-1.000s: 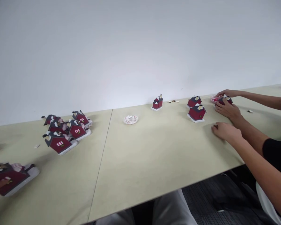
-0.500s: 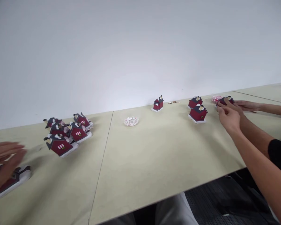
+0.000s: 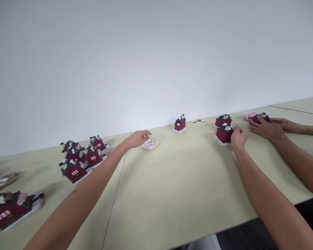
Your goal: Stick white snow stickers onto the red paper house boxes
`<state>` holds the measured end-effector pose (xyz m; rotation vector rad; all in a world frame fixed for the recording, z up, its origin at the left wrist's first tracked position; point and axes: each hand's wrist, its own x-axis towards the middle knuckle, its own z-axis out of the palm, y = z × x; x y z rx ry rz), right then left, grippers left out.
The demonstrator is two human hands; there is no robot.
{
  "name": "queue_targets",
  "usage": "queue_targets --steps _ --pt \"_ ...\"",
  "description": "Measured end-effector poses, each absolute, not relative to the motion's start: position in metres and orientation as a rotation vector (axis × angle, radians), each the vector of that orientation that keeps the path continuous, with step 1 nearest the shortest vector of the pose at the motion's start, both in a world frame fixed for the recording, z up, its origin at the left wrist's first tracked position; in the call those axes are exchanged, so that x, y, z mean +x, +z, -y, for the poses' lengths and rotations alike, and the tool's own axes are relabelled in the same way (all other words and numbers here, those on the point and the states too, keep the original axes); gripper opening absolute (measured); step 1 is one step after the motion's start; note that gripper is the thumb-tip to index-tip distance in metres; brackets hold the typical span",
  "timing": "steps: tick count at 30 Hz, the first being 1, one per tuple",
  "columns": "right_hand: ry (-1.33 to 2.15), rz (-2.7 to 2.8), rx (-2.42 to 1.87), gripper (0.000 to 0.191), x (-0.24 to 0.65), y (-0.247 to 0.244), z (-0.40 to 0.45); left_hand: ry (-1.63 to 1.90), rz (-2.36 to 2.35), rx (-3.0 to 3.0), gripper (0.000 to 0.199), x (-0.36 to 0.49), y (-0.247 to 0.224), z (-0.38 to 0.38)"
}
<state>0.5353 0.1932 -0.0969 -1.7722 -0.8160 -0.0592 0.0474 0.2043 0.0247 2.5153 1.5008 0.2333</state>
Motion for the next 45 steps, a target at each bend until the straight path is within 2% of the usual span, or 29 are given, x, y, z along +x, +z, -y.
queue_targets --steps 4,8,10,15,23,27,31,37,45 --pt "0.164 0.711 -1.673 0.045 0.522 -0.100 -0.201 -0.094 -1.617 2.437 0.036 0.083 0.013 -0.245" --pt "0.300 0.789 -1.539 0.033 0.491 -0.103 -0.206 -0.337 -1.615 2.388 0.034 0.097 0.007 -0.261" --pt "0.351 0.855 -1.478 0.031 0.469 -0.105 -0.206 -0.391 -1.592 2.384 0.034 0.097 0.006 -0.263" --pt "0.470 1.035 -1.363 0.045 0.414 -0.103 -0.201 -0.374 -1.545 2.385 0.030 0.093 0.001 -0.267" --pt "0.546 1.314 -1.227 0.043 0.354 -0.090 -0.168 0.229 -1.454 2.414 0.015 0.075 0.016 -0.255" --pt "0.635 1.439 -1.148 0.037 0.322 -0.085 -0.145 0.726 -1.310 2.341 0.029 0.056 0.021 -0.212" --pt "0.729 1.504 -1.075 0.032 0.282 -0.084 -0.126 1.245 -1.087 1.988 0.033 0.052 -0.014 -0.156" --pt "0.716 1.451 -1.026 0.033 0.221 -0.078 -0.115 1.488 -1.060 1.581 0.031 0.055 -0.066 -0.109" --pt "0.912 1.322 -0.910 0.035 0.215 -0.077 -0.114 1.480 -1.034 1.542 0.026 0.054 -0.069 -0.101"
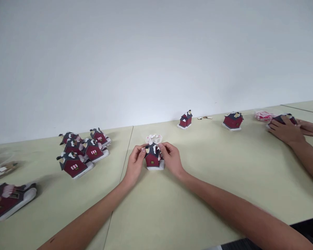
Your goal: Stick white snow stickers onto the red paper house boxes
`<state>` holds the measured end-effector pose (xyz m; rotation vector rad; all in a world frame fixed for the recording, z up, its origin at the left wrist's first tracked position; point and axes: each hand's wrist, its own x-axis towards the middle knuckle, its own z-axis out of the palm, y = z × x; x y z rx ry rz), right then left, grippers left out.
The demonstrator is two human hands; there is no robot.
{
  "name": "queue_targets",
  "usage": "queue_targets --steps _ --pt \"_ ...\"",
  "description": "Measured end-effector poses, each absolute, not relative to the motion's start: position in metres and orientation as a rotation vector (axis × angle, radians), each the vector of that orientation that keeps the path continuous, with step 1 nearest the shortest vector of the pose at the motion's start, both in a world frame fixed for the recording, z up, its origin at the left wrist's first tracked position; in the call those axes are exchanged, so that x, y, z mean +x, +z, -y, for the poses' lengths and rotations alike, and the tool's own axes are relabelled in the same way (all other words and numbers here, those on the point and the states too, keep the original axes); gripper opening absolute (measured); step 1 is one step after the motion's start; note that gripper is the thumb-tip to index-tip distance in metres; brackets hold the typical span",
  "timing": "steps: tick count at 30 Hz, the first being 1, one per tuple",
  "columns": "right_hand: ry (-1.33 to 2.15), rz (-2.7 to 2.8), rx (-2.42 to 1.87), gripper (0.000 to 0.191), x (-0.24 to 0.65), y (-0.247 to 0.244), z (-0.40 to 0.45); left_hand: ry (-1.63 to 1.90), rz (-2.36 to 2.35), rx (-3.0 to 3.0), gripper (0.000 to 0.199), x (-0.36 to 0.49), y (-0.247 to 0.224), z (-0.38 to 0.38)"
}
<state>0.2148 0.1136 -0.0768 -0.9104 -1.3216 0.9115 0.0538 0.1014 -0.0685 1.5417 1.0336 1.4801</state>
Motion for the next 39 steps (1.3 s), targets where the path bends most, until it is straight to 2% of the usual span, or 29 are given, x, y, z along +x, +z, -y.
queue_targets --steps 15,20,26,30,35,39 --pt "1.100 1.065 -0.902 0.032 0.232 -0.063 -0.102 1.417 -1.019 1.517 0.023 0.057 -0.065 -0.095" --pt "1.076 1.057 -0.921 0.036 0.232 -0.066 -0.103 1.422 -1.025 1.530 0.024 0.057 -0.066 -0.096" --pt "0.994 1.072 -0.994 0.032 0.233 -0.070 -0.107 1.421 -1.037 1.536 0.026 0.056 -0.066 -0.096" --pt "1.117 0.964 -0.931 0.032 0.233 -0.073 -0.109 1.417 -1.044 1.534 0.026 0.057 -0.066 -0.096" --pt "1.178 0.892 -0.847 0.040 0.231 -0.076 -0.109 1.417 -1.041 1.530 0.026 0.057 -0.065 -0.095" --pt "1.108 0.907 -0.835 0.030 0.230 -0.074 -0.105 1.421 -1.049 1.538 0.025 0.057 -0.066 -0.096"
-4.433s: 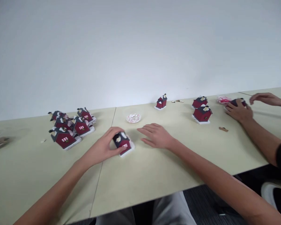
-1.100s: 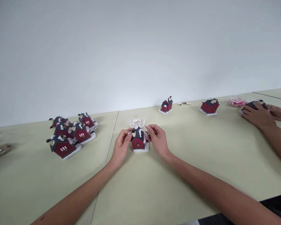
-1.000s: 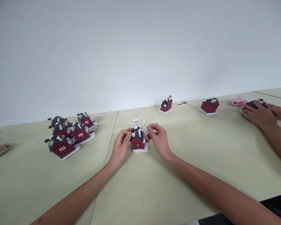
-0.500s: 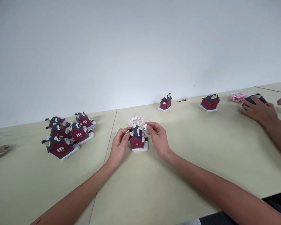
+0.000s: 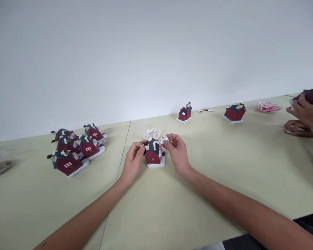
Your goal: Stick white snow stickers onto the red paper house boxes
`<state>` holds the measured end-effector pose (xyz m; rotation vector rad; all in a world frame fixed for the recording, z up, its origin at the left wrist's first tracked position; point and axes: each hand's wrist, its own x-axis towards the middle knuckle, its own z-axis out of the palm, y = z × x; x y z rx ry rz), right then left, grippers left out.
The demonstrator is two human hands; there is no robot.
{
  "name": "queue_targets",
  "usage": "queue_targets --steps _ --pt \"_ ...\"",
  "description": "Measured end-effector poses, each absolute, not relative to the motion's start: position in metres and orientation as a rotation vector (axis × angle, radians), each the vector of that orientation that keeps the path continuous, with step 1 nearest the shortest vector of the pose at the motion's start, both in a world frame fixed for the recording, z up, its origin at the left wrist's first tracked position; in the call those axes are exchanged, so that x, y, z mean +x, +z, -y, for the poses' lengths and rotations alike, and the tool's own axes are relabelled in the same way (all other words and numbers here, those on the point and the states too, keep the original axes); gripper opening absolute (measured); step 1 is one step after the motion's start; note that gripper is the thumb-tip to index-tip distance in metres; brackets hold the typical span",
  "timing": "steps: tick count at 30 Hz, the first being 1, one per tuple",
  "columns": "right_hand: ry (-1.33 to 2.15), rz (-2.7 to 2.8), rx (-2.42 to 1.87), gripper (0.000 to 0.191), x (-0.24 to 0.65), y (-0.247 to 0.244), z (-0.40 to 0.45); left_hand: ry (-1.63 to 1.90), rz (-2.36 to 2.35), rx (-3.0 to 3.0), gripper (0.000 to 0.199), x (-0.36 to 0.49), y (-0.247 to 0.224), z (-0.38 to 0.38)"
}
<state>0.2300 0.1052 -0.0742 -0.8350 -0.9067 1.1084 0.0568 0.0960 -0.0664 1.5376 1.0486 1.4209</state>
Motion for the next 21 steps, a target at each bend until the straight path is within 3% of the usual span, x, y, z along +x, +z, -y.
queue_targets --steps 21 --pt "0.941 1.285 -0.971 0.029 0.2270 -0.0698 -0.0948 1.409 -1.043 1.547 0.026 0.0578 -0.0635 -0.0940"
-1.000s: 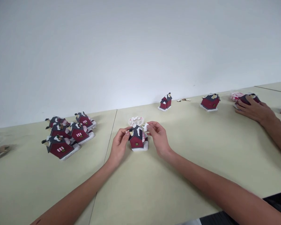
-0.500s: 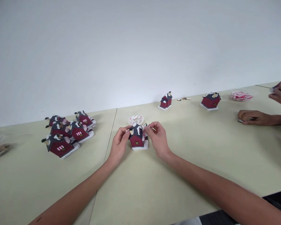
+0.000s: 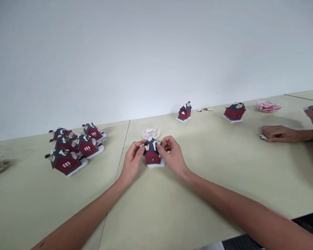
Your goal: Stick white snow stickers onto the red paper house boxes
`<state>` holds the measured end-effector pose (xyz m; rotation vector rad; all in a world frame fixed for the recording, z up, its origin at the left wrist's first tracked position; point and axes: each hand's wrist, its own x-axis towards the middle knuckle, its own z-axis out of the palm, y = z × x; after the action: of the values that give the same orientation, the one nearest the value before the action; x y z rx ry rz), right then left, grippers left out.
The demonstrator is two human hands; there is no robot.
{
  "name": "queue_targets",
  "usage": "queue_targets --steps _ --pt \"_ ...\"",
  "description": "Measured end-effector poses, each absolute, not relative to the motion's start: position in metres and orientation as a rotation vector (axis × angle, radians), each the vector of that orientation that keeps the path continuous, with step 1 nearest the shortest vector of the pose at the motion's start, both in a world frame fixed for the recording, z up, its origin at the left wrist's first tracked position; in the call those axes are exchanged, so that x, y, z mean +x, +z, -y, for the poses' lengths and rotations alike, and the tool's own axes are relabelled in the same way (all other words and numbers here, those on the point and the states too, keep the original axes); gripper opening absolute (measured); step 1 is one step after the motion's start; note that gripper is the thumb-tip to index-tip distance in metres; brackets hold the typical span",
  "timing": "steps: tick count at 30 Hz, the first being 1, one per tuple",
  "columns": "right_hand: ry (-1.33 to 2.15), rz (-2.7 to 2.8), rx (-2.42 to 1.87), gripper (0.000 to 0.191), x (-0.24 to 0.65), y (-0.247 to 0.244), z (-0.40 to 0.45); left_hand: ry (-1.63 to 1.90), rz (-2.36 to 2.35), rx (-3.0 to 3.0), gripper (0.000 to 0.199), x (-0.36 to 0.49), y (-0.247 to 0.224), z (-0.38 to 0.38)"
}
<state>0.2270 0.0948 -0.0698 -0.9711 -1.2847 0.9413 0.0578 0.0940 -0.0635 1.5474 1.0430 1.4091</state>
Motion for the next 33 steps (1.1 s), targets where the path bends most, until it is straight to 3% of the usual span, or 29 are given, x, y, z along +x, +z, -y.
queue_targets --steps 5,12,33 --pt "1.036 1.344 -0.937 0.027 0.227 -0.070 -0.095 1.411 -1.052 1.531 0.025 0.057 -0.064 -0.094" --pt "1.046 1.369 -0.982 0.039 0.227 -0.069 -0.095 1.405 -1.057 1.544 0.026 0.057 -0.064 -0.094" --pt "0.786 1.545 -1.181 0.047 0.237 -0.060 -0.097 1.384 -1.067 1.659 0.024 0.059 -0.064 -0.089"
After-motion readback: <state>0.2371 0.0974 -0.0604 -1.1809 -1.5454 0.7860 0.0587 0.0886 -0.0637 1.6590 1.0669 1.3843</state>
